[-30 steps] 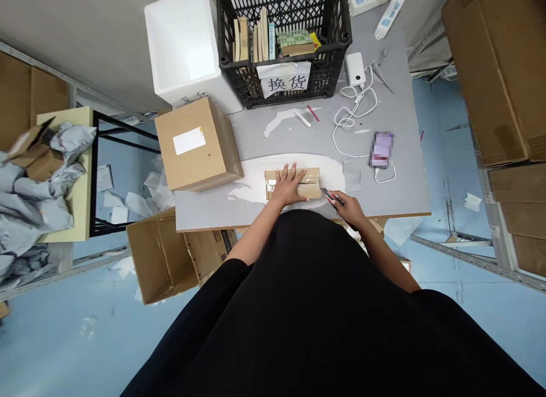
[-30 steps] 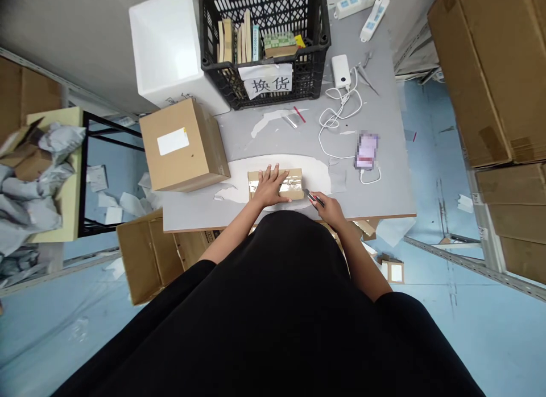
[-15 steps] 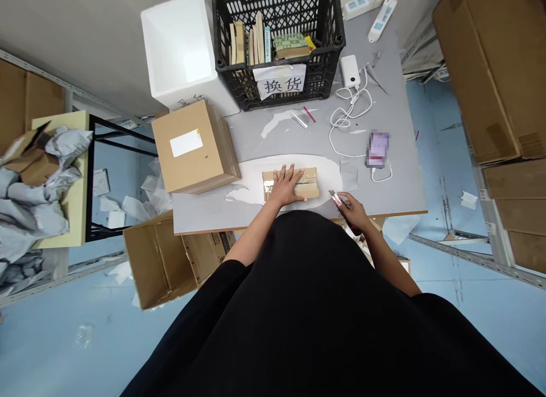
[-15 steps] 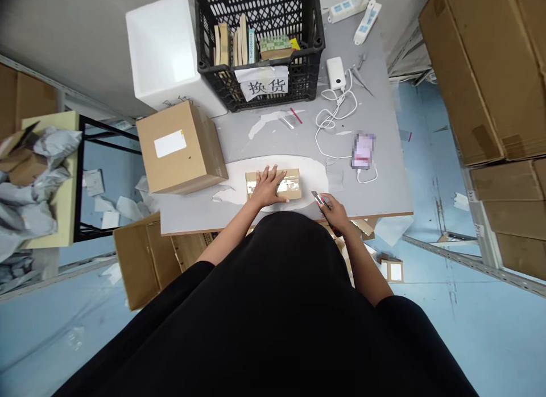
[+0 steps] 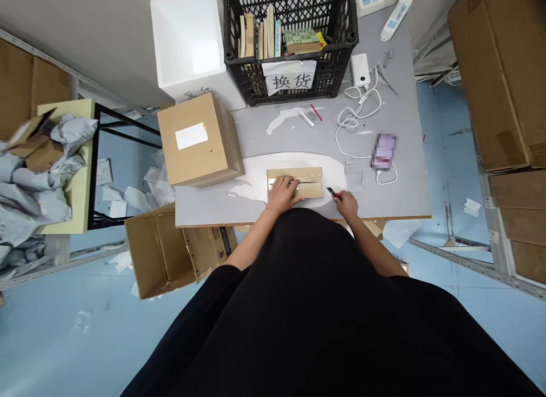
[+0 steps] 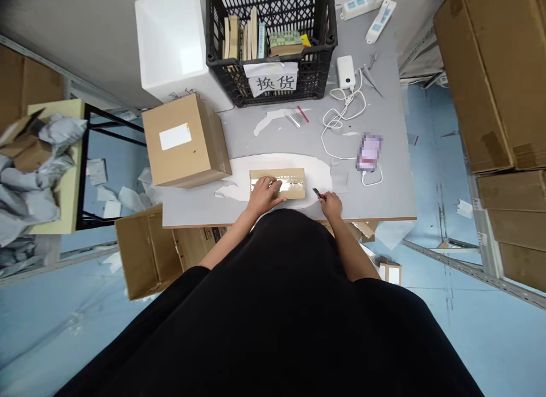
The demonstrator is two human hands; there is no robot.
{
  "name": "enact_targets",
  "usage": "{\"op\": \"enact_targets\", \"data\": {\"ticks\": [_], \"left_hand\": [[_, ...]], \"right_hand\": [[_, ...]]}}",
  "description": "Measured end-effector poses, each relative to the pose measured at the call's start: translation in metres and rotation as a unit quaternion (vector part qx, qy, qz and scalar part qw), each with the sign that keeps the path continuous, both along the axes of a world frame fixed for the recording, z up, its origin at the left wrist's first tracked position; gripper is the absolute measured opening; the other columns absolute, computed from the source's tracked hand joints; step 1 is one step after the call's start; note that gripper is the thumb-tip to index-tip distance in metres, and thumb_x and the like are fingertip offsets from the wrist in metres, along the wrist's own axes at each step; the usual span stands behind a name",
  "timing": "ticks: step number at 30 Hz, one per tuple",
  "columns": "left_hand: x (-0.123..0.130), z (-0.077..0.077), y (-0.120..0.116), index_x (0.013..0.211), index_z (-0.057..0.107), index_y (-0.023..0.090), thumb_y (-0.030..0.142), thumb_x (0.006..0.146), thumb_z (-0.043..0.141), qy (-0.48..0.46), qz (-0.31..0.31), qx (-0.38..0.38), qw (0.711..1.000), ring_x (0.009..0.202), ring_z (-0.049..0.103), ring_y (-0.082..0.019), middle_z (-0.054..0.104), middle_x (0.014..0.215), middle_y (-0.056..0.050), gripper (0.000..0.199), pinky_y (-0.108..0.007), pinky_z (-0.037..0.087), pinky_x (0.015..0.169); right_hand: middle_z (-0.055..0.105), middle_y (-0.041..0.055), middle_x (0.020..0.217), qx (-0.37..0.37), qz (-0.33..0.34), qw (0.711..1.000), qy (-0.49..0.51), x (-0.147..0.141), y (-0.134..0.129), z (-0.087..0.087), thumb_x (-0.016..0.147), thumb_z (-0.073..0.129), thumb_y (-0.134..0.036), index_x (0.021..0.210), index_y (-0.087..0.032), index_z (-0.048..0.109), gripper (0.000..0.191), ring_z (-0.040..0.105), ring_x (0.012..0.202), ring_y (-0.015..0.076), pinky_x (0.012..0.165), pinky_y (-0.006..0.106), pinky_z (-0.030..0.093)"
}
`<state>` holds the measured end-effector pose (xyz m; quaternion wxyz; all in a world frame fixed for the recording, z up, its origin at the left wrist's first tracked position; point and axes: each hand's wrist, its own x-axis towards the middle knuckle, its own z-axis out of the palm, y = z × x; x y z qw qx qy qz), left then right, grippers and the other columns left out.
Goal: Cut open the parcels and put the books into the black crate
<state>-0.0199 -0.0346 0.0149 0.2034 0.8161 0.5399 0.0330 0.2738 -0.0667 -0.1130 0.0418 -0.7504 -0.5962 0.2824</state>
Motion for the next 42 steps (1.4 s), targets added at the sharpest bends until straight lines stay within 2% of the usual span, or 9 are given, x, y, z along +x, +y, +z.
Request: {"op": "enact_targets", "data": {"ticks": [3,5,9,13,21,29,36,40,42], "left_hand": [[0.007,-0.005,-0.001,0.135,0.055,0.020,0.051,0.086,0.066,-0.009,0.002,0.015,1.000,0.124,0.049,-0.033,0.056,0.132,-0.015,0.059,-0.046,0.041,0.106],[0.009,-0.005,0.002,0.131,0.056,0.020,0.051,0.086,0.067,-0.009,-0.002,0.012,1.000,0.120,0.051,-0.032,0.057,0.127,-0.014,0.056,-0.045,0.042,0.102],[-0.005,-0.001,0.008,0.124,0.059,0.021,0.048,0.084,0.070,0.008,0.006,0.000,1.000,0.116,0.052,-0.032,0.060,0.121,-0.012,0.049,-0.044,0.041,0.100],[-0.033,0.006,0.007,0.121,0.058,0.022,0.048,0.079,0.075,0.050,0.042,-0.002,0.998,0.115,0.052,-0.033,0.059,0.121,-0.013,0.052,-0.045,0.040,0.100],[-0.051,0.004,0.008,0.119,0.057,0.019,0.041,0.071,0.084,0.061,0.029,-0.027,0.997,0.113,0.051,-0.033,0.059,0.119,-0.013,0.059,-0.044,0.042,0.096],[-0.060,-0.010,0.013,0.112,0.068,0.019,0.042,0.073,0.082,0.007,0.014,-0.019,1.000,0.110,0.049,-0.032,0.060,0.117,-0.012,0.047,-0.043,0.046,0.096],[-0.061,-0.019,-0.019,0.105,0.072,0.024,0.032,0.091,0.063,-0.035,0.001,0.089,0.995,0.114,0.051,-0.030,0.064,0.115,-0.011,0.019,-0.047,0.044,0.102],[-0.059,-0.028,-0.046,0.123,0.068,0.026,0.018,0.095,0.046,-0.034,-0.004,0.111,0.993,0.122,0.052,-0.027,0.064,0.125,-0.010,0.036,-0.048,0.042,0.107],[-0.058,-0.034,-0.059,0.138,0.059,0.024,0.020,0.096,0.044,-0.029,-0.012,0.102,0.994,0.130,0.050,-0.027,0.060,0.136,-0.011,0.044,-0.048,0.039,0.111]], "right_hand": [[0.061,0.0172,0.111,0.067,-0.003,0.998,0.006,-0.003,0.005,0.010,0.089,0.051,-0.027,0.108,-0.016,0.064,0.026,0.055,0.106,0.0319,0.091,0.045,0.045],[0.061,0.0171,0.115,0.134,0.019,0.990,0.047,-0.012,0.010,0.027,0.092,0.047,-0.028,0.113,-0.016,0.062,0.029,0.055,0.110,0.0314,0.095,0.045,0.045],[0.060,0.0151,0.127,0.219,0.148,0.957,0.116,-0.041,0.022,0.072,0.097,0.046,-0.039,0.126,-0.018,0.058,0.038,0.053,0.120,0.0300,0.103,0.045,0.044],[0.056,0.0138,0.138,0.199,0.273,0.936,0.099,-0.063,0.029,0.099,0.095,0.053,-0.041,0.138,-0.019,0.053,0.048,0.048,0.129,0.0325,0.107,0.049,0.042],[0.055,0.0184,0.136,0.193,0.310,0.929,0.057,-0.069,0.032,0.096,0.094,0.056,-0.038,0.134,-0.013,0.055,0.047,0.045,0.131,0.0349,0.113,0.050,0.039],[0.060,0.0201,0.121,0.186,0.274,0.943,0.035,-0.076,0.038,0.102,0.094,0.057,-0.043,0.122,-0.014,0.056,0.041,0.052,0.120,0.0364,0.099,0.051,0.048],[0.067,0.0154,0.118,0.252,0.320,0.913,0.017,-0.066,0.021,0.097,0.099,0.050,-0.033,0.108,-0.019,0.066,0.023,0.056,0.124,0.0320,0.101,0.048,0.046],[0.070,0.0100,0.123,0.282,0.372,0.885,0.013,-0.054,0.003,0.090,0.100,0.039,-0.016,0.114,-0.022,0.069,0.033,0.061,0.120,0.0237,0.104,0.042,0.043],[0.068,0.0103,0.128,0.279,0.391,0.877,0.012,-0.049,-0.004,0.084,0.100,0.039,-0.014,0.125,-0.021,0.066,0.038,0.060,0.123,0.0226,0.107,0.041,0.042]]}}
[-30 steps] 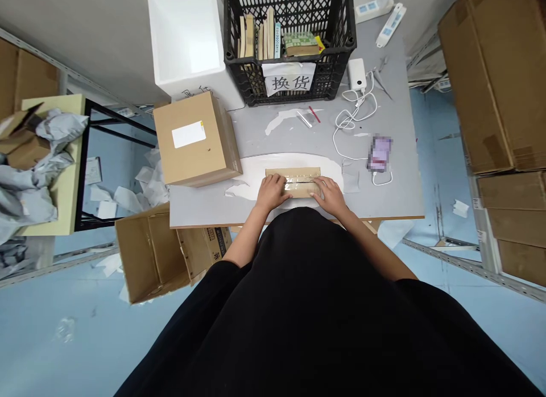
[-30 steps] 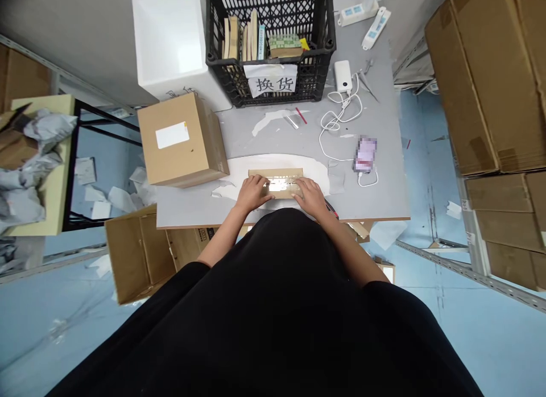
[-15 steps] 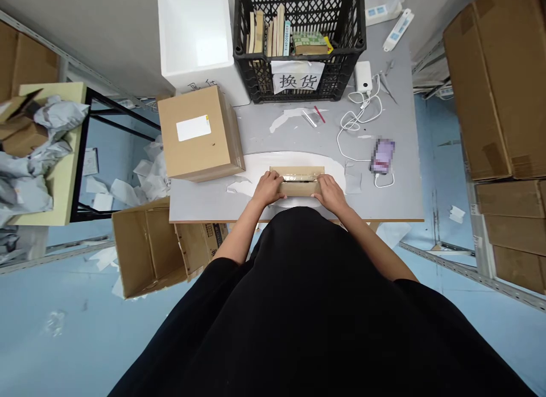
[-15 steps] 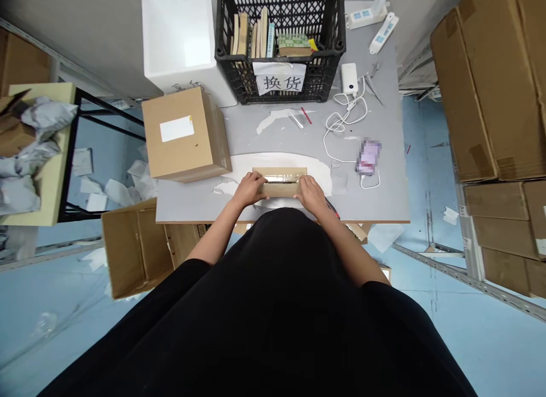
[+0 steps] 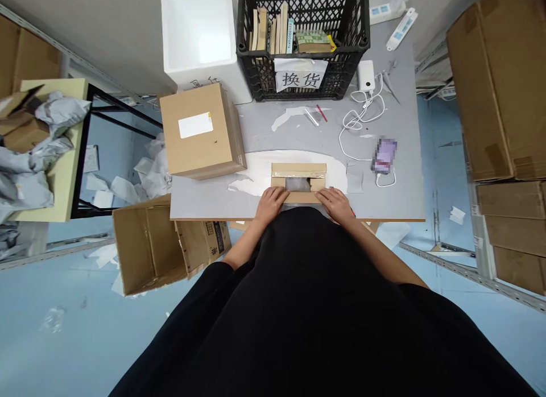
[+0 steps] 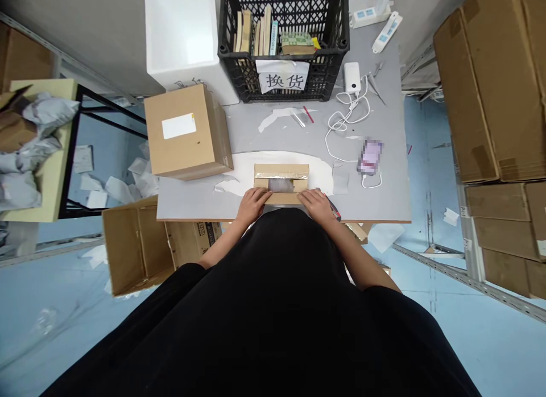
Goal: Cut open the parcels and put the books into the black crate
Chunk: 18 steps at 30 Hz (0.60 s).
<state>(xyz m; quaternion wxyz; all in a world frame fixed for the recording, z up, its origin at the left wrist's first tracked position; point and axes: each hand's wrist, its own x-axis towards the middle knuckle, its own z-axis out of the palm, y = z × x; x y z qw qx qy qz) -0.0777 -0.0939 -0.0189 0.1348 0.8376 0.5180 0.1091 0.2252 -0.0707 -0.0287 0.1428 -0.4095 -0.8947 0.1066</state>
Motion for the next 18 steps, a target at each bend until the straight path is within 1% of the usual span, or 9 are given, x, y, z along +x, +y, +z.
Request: {"op": "enact_targets", "data": {"ticks": [2,4,6,7,10,12,15,18], "left_hand": [[0.001,-0.006,-0.011,0.149,0.047,0.020,0.029,0.098,0.045,0.008,-0.010,-0.016,1.000,0.140,0.043,-0.029,0.052,0.148,-0.013,0.052,-0.049,0.033,0.118],[0.001,-0.010,-0.019,0.154,0.040,0.018,0.038,0.099,0.045,0.015,-0.012,-0.037,0.999,0.148,0.034,-0.030,0.043,0.157,-0.014,0.060,-0.050,0.025,0.123],[0.001,-0.013,-0.022,0.155,0.038,0.019,0.040,0.099,0.043,0.022,-0.004,-0.061,0.998,0.152,0.027,-0.030,0.037,0.161,-0.013,0.060,-0.053,0.020,0.125],[0.002,-0.014,-0.023,0.155,0.039,0.021,0.037,0.099,0.042,0.025,0.004,-0.075,0.997,0.153,0.026,-0.029,0.037,0.161,-0.012,0.058,-0.054,0.020,0.125],[0.005,-0.015,-0.019,0.153,0.043,0.029,0.022,0.098,0.039,0.023,0.040,-0.109,0.993,0.151,0.031,-0.025,0.044,0.158,-0.009,0.056,-0.052,0.024,0.123],[0.009,-0.014,-0.014,0.151,0.045,0.033,0.017,0.096,0.039,0.018,0.064,-0.119,0.991,0.148,0.037,-0.024,0.050,0.154,-0.007,0.058,-0.050,0.027,0.121],[0.014,-0.011,-0.008,0.150,0.047,0.037,0.017,0.095,0.041,0.014,0.090,-0.123,0.988,0.143,0.044,-0.025,0.054,0.149,-0.007,0.058,-0.049,0.027,0.120],[0.016,-0.005,-0.006,0.149,0.047,0.038,0.019,0.096,0.043,0.014,0.085,-0.115,0.990,0.138,0.048,-0.025,0.057,0.145,-0.007,0.057,-0.050,0.024,0.120]], "right_hand": [[0.066,0.0123,0.134,-0.015,0.015,1.000,-0.007,0.004,-0.005,-0.005,0.100,0.043,-0.019,0.134,-0.021,0.061,0.039,0.057,0.129,0.0247,0.111,0.045,0.039],[0.061,0.0143,0.139,-0.037,0.025,0.999,-0.007,0.007,-0.009,-0.010,0.099,0.050,-0.030,0.141,-0.020,0.056,0.044,0.052,0.135,0.0281,0.115,0.050,0.034],[0.059,0.0146,0.143,-0.059,0.026,0.998,-0.005,0.008,-0.011,-0.014,0.098,0.052,-0.038,0.144,-0.021,0.053,0.049,0.048,0.139,0.0296,0.117,0.053,0.031],[0.059,0.0142,0.143,-0.068,0.022,0.997,-0.005,0.007,-0.011,-0.015,0.099,0.050,-0.037,0.144,-0.021,0.053,0.048,0.047,0.140,0.0293,0.117,0.053,0.031],[0.062,0.0130,0.139,-0.091,0.006,0.996,-0.013,0.002,-0.007,-0.018,0.100,0.043,-0.024,0.139,-0.023,0.058,0.042,0.048,0.138,0.0270,0.116,0.053,0.034],[0.066,0.0126,0.133,-0.100,-0.002,0.995,-0.018,-0.003,-0.002,-0.020,0.099,0.040,-0.017,0.135,-0.023,0.061,0.042,0.051,0.135,0.0261,0.115,0.053,0.035],[0.068,0.0120,0.128,-0.102,-0.013,0.995,-0.021,-0.010,0.003,-0.020,0.099,0.038,-0.015,0.130,-0.022,0.063,0.041,0.054,0.130,0.0255,0.114,0.053,0.035],[0.067,0.0127,0.128,-0.094,-0.021,0.995,-0.023,-0.014,0.003,-0.016,0.099,0.037,-0.017,0.128,-0.022,0.063,0.040,0.054,0.127,0.0268,0.114,0.052,0.034]]}}
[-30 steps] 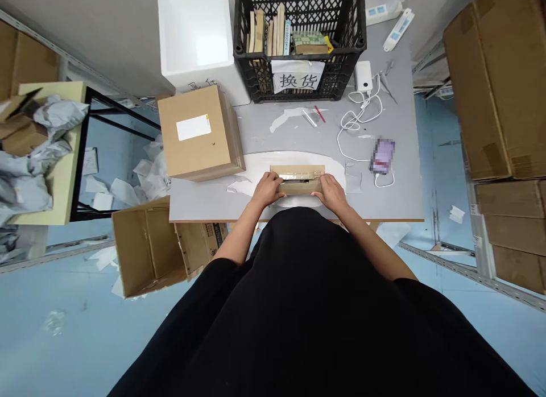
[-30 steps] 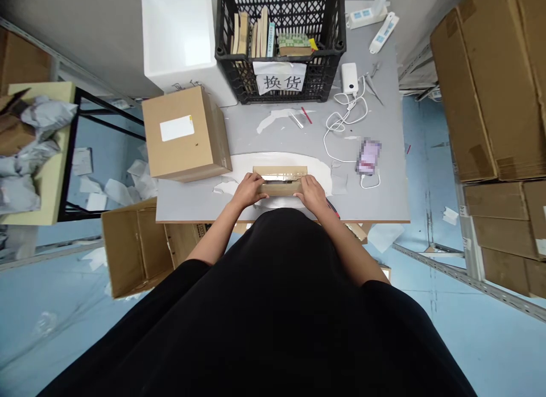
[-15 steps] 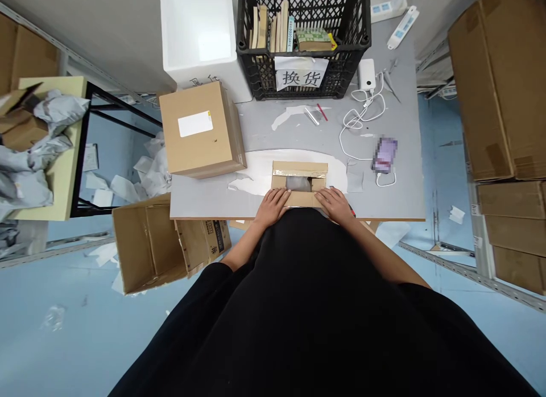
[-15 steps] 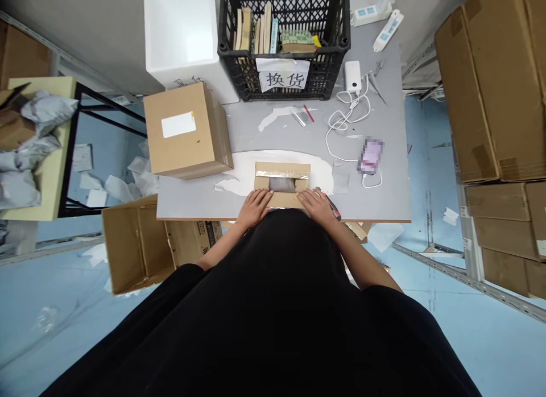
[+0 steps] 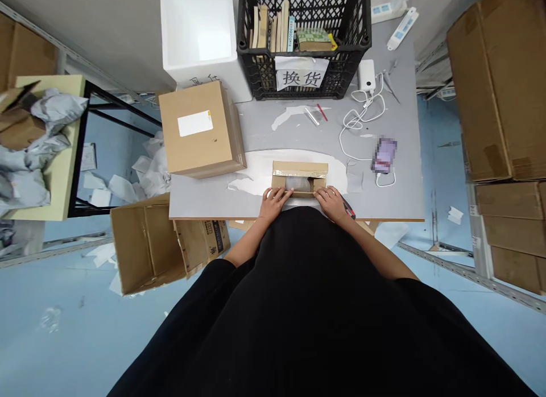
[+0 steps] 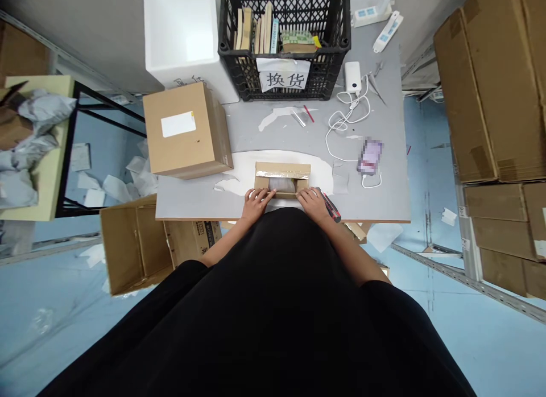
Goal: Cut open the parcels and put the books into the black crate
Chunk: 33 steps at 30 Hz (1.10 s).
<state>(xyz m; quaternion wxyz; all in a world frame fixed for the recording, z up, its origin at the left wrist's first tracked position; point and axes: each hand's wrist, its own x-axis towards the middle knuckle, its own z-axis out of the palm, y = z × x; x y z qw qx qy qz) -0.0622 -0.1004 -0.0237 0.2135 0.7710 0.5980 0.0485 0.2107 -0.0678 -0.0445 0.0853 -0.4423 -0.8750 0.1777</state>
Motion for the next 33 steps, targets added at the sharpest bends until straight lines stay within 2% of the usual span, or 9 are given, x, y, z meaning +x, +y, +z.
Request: {"op": "enact_targets", "data": {"ticks": [3,5,10,13,16,19,24,28,33], "left_hand": [[-0.003,0.008,0.000,0.147,0.051,0.032,0.027,0.097,0.044,-0.009,-0.021,0.020,1.000,0.133,0.050,-0.027,0.058,0.143,-0.009,0.050,-0.048,0.026,0.119],[-0.007,0.013,0.003,0.142,0.056,0.027,0.032,0.098,0.042,-0.018,0.003,0.037,0.999,0.131,0.051,-0.027,0.058,0.141,-0.012,0.046,-0.047,0.031,0.116],[-0.023,0.022,0.040,0.144,0.050,0.020,0.034,0.096,0.047,-0.051,0.125,0.072,0.988,0.137,0.044,-0.029,0.049,0.146,-0.016,0.050,-0.047,0.037,0.113],[-0.032,0.025,0.073,0.149,0.042,0.022,0.037,0.085,0.063,-0.078,0.088,0.012,0.993,0.143,0.037,-0.031,0.040,0.154,-0.015,0.069,-0.049,0.036,0.116],[-0.040,0.028,0.098,0.156,0.031,0.023,0.038,0.073,0.077,-0.077,0.049,-0.066,0.994,0.150,0.027,-0.036,0.026,0.163,-0.015,0.096,-0.050,0.034,0.118],[-0.043,0.028,0.114,0.158,0.025,0.026,0.032,0.069,0.081,-0.056,0.021,-0.090,0.994,0.151,0.026,-0.036,0.023,0.166,-0.013,0.105,-0.050,0.034,0.118],[-0.041,0.023,0.128,0.151,0.040,0.023,0.035,0.082,0.070,-0.024,-0.005,-0.041,0.999,0.138,0.044,-0.031,0.046,0.153,-0.012,0.076,-0.044,0.042,0.111],[-0.038,0.016,0.126,0.143,0.050,0.019,0.020,0.093,0.049,0.035,-0.006,0.003,0.999,0.127,0.052,-0.030,0.057,0.139,-0.015,0.050,-0.044,0.043,0.106],[-0.038,0.009,0.117,0.139,0.055,0.026,0.013,0.095,0.035,0.043,0.014,0.021,0.999,0.123,0.053,-0.028,0.062,0.131,-0.012,0.049,-0.042,0.045,0.102]], "right_hand": [[0.064,0.0148,0.128,0.010,0.008,1.000,0.007,0.000,-0.006,0.009,0.100,0.038,-0.026,0.128,-0.019,0.063,0.038,0.053,0.124,0.0292,0.113,0.052,0.036],[0.062,0.0165,0.128,0.015,-0.011,0.999,0.031,0.002,-0.008,0.016,0.100,0.041,-0.034,0.126,-0.017,0.063,0.038,0.051,0.124,0.0308,0.109,0.050,0.039],[0.057,0.0180,0.129,0.002,-0.176,0.975,0.133,0.007,0.021,0.023,0.096,0.047,-0.040,0.131,-0.018,0.055,0.042,0.051,0.124,0.0327,0.104,0.052,0.045],[0.053,0.0176,0.137,-0.026,-0.218,0.962,0.165,0.007,0.055,0.016,0.091,0.053,-0.042,0.142,-0.019,0.044,0.056,0.049,0.128,0.0332,0.104,0.054,0.046],[0.050,0.0179,0.143,-0.060,-0.182,0.969,0.156,0.006,0.077,0.007,0.084,0.062,-0.040,0.146,-0.017,0.041,0.070,0.046,0.133,0.0332,0.109,0.053,0.043],[0.052,0.0162,0.144,-0.079,-0.154,0.974,0.146,0.004,0.081,0.004,0.081,0.065,-0.037,0.147,-0.018,0.042,0.072,0.049,0.133,0.0323,0.111,0.052,0.043],[0.056,0.0140,0.142,-0.065,-0.180,0.973,0.129,0.003,0.077,0.006,0.086,0.061,-0.038,0.145,-0.019,0.046,0.063,0.053,0.131,0.0308,0.109,0.050,0.046],[0.056,0.0152,0.142,-0.062,-0.169,0.979,0.101,0.002,0.079,0.008,0.087,0.063,-0.042,0.144,-0.018,0.047,0.064,0.053,0.131,0.0322,0.108,0.051,0.046],[0.055,0.0171,0.142,-0.058,-0.155,0.982,0.087,-0.002,0.082,0.006,0.090,0.060,-0.045,0.146,-0.017,0.045,0.065,0.052,0.132,0.0330,0.108,0.051,0.046]]}}
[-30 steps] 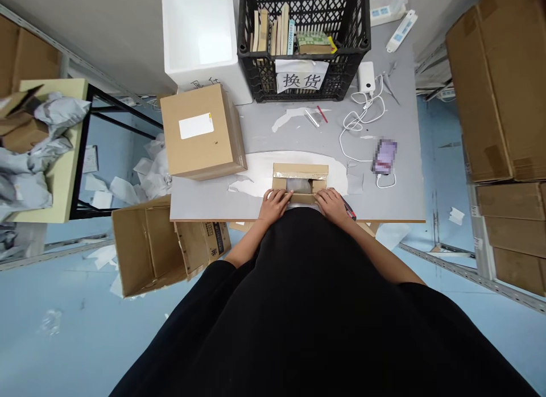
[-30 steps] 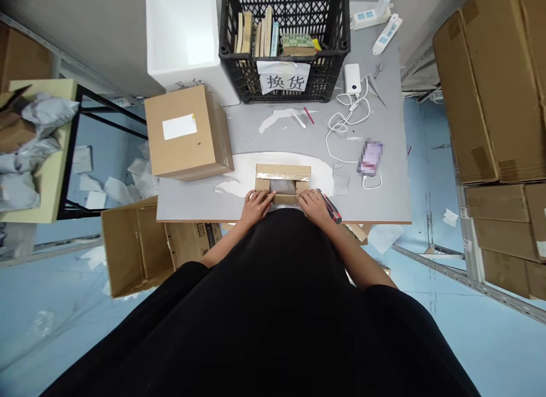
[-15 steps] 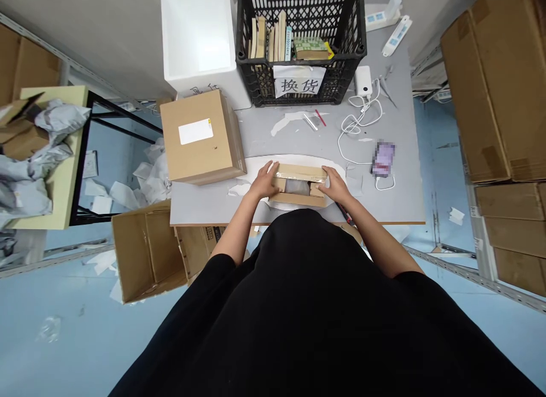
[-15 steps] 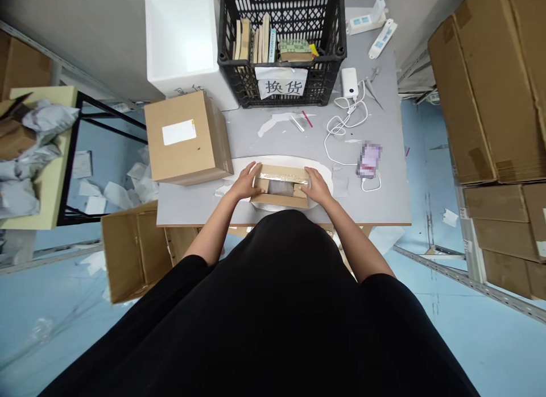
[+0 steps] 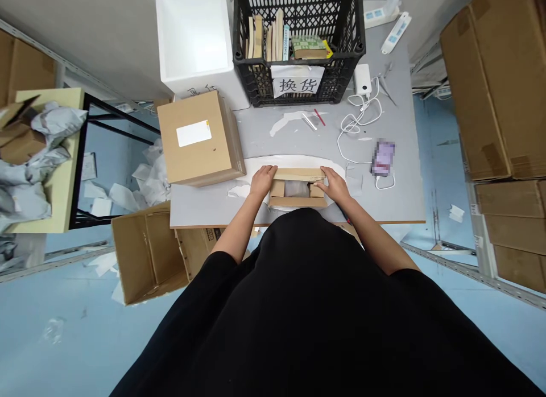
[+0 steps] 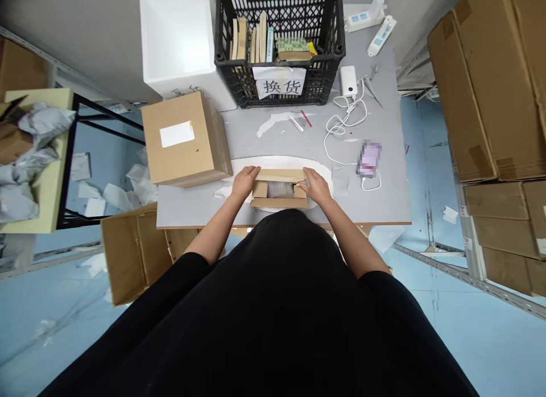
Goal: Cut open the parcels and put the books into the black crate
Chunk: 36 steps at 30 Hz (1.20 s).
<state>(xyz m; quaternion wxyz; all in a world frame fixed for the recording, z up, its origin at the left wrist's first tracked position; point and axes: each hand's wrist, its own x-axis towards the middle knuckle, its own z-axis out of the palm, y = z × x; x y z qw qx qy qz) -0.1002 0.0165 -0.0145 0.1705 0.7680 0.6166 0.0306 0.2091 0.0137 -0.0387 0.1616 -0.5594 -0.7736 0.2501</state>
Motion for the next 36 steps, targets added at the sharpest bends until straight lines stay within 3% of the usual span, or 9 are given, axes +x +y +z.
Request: {"op": "enact_targets", "data": {"ticks": [7,12,15,21,25,29,34,36], "left_hand": [[0.000,-0.005,0.001,0.139,0.056,0.027,0.007,0.092,0.036,-0.029,0.031,-0.006,0.999,0.125,0.051,-0.026,0.061,0.134,-0.008,0.055,-0.040,0.045,0.102],[0.002,-0.008,-0.002,0.137,0.057,0.027,0.010,0.094,0.036,-0.026,0.036,0.003,0.999,0.124,0.052,-0.025,0.061,0.133,-0.006,0.051,-0.038,0.046,0.100],[0.005,-0.008,-0.006,0.132,0.060,0.027,0.014,0.096,0.037,-0.028,0.047,0.007,0.998,0.121,0.053,-0.024,0.064,0.127,-0.007,0.044,-0.036,0.046,0.097],[0.008,-0.010,0.000,0.097,0.067,0.023,0.042,0.098,0.047,-0.120,0.131,0.014,0.984,0.099,0.060,-0.023,0.070,0.102,-0.008,0.028,-0.034,0.046,0.085],[0.011,-0.019,0.009,0.079,0.057,0.021,0.047,0.094,0.052,-0.234,0.211,-0.012,0.949,0.082,0.059,-0.018,0.066,0.083,-0.002,0.031,-0.028,0.043,0.076],[0.019,-0.032,0.013,0.074,0.049,0.021,0.045,0.091,0.056,-0.322,0.313,-0.059,0.892,0.078,0.055,-0.014,0.060,0.078,0.002,0.030,-0.025,0.041,0.075],[0.028,-0.042,0.016,0.094,0.054,0.022,0.036,0.087,0.060,-0.381,0.384,-0.097,0.835,0.087,0.059,-0.016,0.062,0.094,0.000,0.017,-0.027,0.043,0.082],[0.031,-0.043,0.018,0.109,0.053,0.023,0.034,0.087,0.059,-0.390,0.403,-0.115,0.820,0.092,0.061,-0.017,0.063,0.102,-0.002,0.026,-0.029,0.045,0.085]], "right_hand": [[0.059,0.0156,0.135,-0.005,-0.039,0.997,0.059,-0.003,-0.003,-0.008,0.091,0.055,-0.044,0.141,-0.018,0.048,0.056,0.059,0.121,0.0309,0.099,0.049,0.052],[0.056,0.0199,0.140,0.014,-0.027,0.999,-0.040,-0.011,-0.005,-0.007,0.096,0.044,-0.030,0.141,-0.012,0.049,0.049,0.058,0.121,0.0339,0.099,0.049,0.050],[0.064,0.0217,0.126,0.024,-0.037,0.995,-0.085,-0.017,-0.004,-0.007,0.098,0.035,-0.023,0.130,-0.010,0.058,0.041,0.062,0.108,0.0345,0.094,0.049,0.049],[0.072,0.0153,0.103,0.002,-0.054,0.995,-0.083,-0.014,0.012,0.003,0.103,0.030,-0.043,0.113,-0.018,0.064,0.043,0.065,0.090,0.0313,0.079,0.039,0.046],[0.074,0.0116,0.096,-0.030,-0.126,0.991,-0.040,-0.015,0.025,0.004,0.100,0.037,-0.050,0.114,-0.021,0.063,0.041,0.065,0.088,0.0304,0.076,0.036,0.044],[0.074,0.0117,0.100,-0.070,-0.194,0.978,0.035,-0.025,0.034,-0.006,0.097,0.042,-0.048,0.111,-0.019,0.064,0.040,0.064,0.091,0.0282,0.081,0.035,0.046],[0.073,0.0138,0.111,-0.128,-0.239,0.957,0.104,-0.035,0.040,-0.018,0.092,0.041,-0.031,0.099,-0.016,0.068,0.031,0.063,0.105,0.0266,0.094,0.037,0.046],[0.073,0.0135,0.112,-0.143,-0.253,0.950,0.113,-0.036,0.041,-0.019,0.089,0.042,-0.027,0.097,-0.016,0.068,0.028,0.063,0.108,0.0262,0.097,0.037,0.046]]}}
